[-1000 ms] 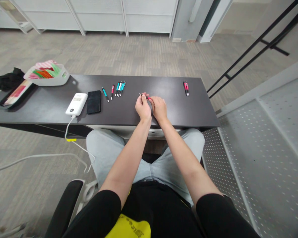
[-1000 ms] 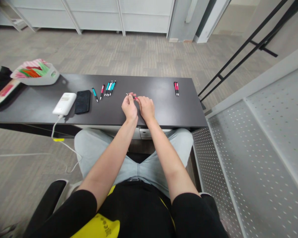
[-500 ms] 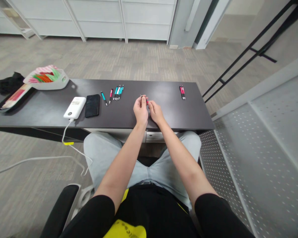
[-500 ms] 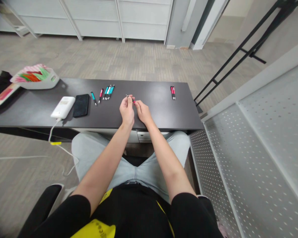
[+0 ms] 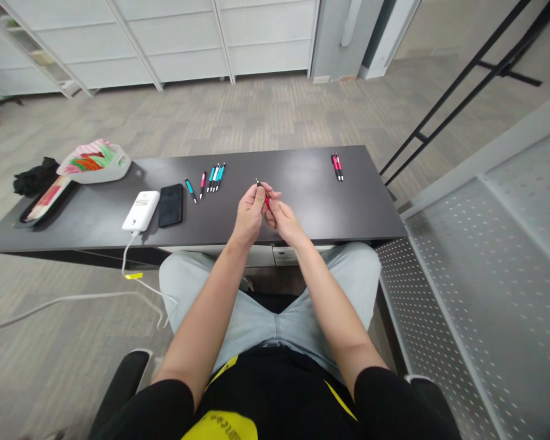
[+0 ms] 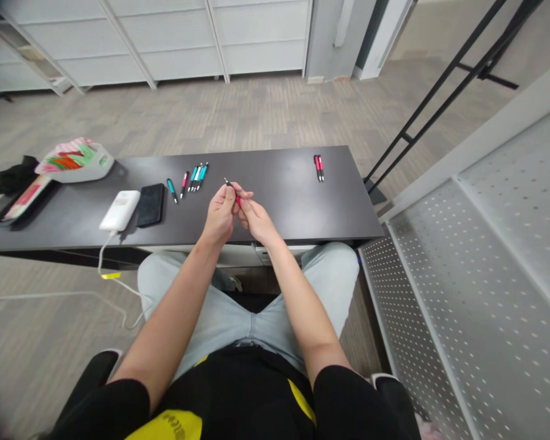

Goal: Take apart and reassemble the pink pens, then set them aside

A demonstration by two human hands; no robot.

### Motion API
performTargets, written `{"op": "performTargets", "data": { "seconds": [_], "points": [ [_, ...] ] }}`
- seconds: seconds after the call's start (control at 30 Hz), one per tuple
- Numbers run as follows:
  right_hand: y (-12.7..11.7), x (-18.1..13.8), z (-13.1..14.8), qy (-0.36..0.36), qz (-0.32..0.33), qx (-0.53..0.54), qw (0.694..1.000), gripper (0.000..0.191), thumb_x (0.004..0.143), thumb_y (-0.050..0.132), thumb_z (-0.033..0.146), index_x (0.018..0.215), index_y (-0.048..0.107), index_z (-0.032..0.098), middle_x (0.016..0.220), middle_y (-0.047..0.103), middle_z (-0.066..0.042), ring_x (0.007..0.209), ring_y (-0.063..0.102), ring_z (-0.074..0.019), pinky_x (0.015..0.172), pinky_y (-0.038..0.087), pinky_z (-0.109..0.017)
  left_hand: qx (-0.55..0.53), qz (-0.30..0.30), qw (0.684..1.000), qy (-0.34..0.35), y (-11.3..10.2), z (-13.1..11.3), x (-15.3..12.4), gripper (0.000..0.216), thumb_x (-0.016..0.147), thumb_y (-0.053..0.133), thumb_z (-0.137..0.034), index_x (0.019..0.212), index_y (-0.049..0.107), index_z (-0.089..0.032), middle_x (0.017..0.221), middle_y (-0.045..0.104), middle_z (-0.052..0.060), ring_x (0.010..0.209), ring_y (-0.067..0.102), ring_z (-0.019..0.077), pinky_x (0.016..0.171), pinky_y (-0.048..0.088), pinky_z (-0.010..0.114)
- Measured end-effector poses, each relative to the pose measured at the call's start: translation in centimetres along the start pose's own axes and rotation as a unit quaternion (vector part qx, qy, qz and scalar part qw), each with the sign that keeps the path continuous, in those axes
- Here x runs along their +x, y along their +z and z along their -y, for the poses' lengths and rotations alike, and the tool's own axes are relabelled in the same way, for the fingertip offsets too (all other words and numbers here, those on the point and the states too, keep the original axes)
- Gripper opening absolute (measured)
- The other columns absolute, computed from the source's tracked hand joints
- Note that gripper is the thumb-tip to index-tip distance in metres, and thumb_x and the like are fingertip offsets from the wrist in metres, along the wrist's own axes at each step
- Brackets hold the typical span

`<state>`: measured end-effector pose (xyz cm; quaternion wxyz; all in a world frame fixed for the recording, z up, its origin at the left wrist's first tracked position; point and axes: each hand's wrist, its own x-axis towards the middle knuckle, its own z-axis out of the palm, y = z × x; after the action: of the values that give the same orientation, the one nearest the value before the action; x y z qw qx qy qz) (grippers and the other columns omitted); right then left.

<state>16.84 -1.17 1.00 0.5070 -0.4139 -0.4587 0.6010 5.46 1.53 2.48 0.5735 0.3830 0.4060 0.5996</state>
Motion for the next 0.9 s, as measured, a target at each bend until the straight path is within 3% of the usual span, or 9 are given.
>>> {"op": "performTargets", "data": {
  "seconds": [0.13,0.23,0.4,0.5,0.6,0.73,0.9],
  "points": [
    [0.0,-0.1,-1.6,-0.098,-0.077,-0.211,0.97,0.045,0.129,0.057,0.075,0.115,0.081,0.039,0.094,0.077,-0.006,0.097,0.079,-0.0349,0.084,0.066,-0.046,-0.007,-0.054,0.998,0.029,1.3,0.3,-0.8,0.04,0.119,0.1,-0.051,0.098,0.074,-0.03,0.097,0.081,0.006,0.141,0.094,0.036,0.121,0.077,0.048],
    [-0.7,0.0,-2.3,-0.129,-0.103,-0.262,0.951,0.036,0.131,0.055,0.061,0.125,0.081,0.037,0.117,0.089,-0.01,0.114,0.087,-0.036,0.104,0.073,-0.049,0.027,-0.037,0.998,0.034,1.1,0.3,-0.6,0.037,0.116,0.104,-0.054,0.103,0.079,-0.029,0.106,0.09,0.009,0.138,0.094,0.0359,0.122,0.077,0.051],
    [-2.7,0.7,-3.0,-0.139,-0.097,-0.287,0.943,0.021,0.129,0.067,0.052,0.129,0.08,0.037,0.116,0.09,-0.007,0.105,0.086,-0.0327,0.108,0.075,-0.047,0.106,0.043,0.992,0.057,-1.2,-0.3,0.5,0.043,0.105,0.111,-0.067,0.108,0.091,-0.028,0.108,0.096,0.012,0.12,0.097,0.0346,0.114,0.081,0.05],
    [-3.5,1.3,-3.3,-0.162,-0.068,-0.335,0.926,0.029,0.132,0.058,0.043,0.132,0.086,0.038,0.131,0.092,-0.01,0.125,0.087,-0.0343,0.119,0.073,-0.049,0.134,0.026,0.988,0.074,-3.0,-0.2,1.3,0.041,0.096,0.12,-0.059,0.099,0.092,-0.029,0.103,0.095,0.01,0.107,0.095,0.0311,0.108,0.08,0.046],
    [-3.7,1.6,-3.6,-0.178,-0.053,-0.38,0.906,0.036,0.133,0.055,0.036,0.129,0.091,0.036,0.136,0.091,-0.014,0.135,0.086,-0.0353,0.127,0.07,-0.05,0.157,-0.003,0.985,0.068,-4.9,0.7,1.9,0.044,0.089,0.124,-0.056,0.091,0.089,-0.028,0.095,0.091,0.006,0.086,0.088,0.0236,0.092,0.076,0.038],
    [-3.8,1.6,-4.1,-0.185,-0.033,-0.421,0.887,0.029,0.131,0.063,0.034,0.13,0.091,0.033,0.138,0.092,-0.015,0.134,0.086,-0.0359,0.126,0.07,-0.05,0.164,-0.006,0.985,0.055,-6.8,2.2,2.2,0.054,0.086,0.123,-0.066,0.081,0.083,-0.03,0.077,0.081,0.0,0.07,0.076,0.0194,0.074,0.065,0.033],
    [-4.0,1.3,-4.5,-0.166,-0.034,-0.442,0.881,0.025,0.13,0.066,0.033,0.136,0.09,0.032,0.141,0.094,-0.012,0.131,0.088,-0.0346,0.12,0.071,-0.047,0.144,-0.008,0.989,0.028,-6.7,2.8,2.0,0.057,0.092,0.122,-0.059,0.078,0.076,-0.028,0.072,0.075,-0.002,0.068,0.072,0.0173,0.075,0.061,0.031]
  ]
}}
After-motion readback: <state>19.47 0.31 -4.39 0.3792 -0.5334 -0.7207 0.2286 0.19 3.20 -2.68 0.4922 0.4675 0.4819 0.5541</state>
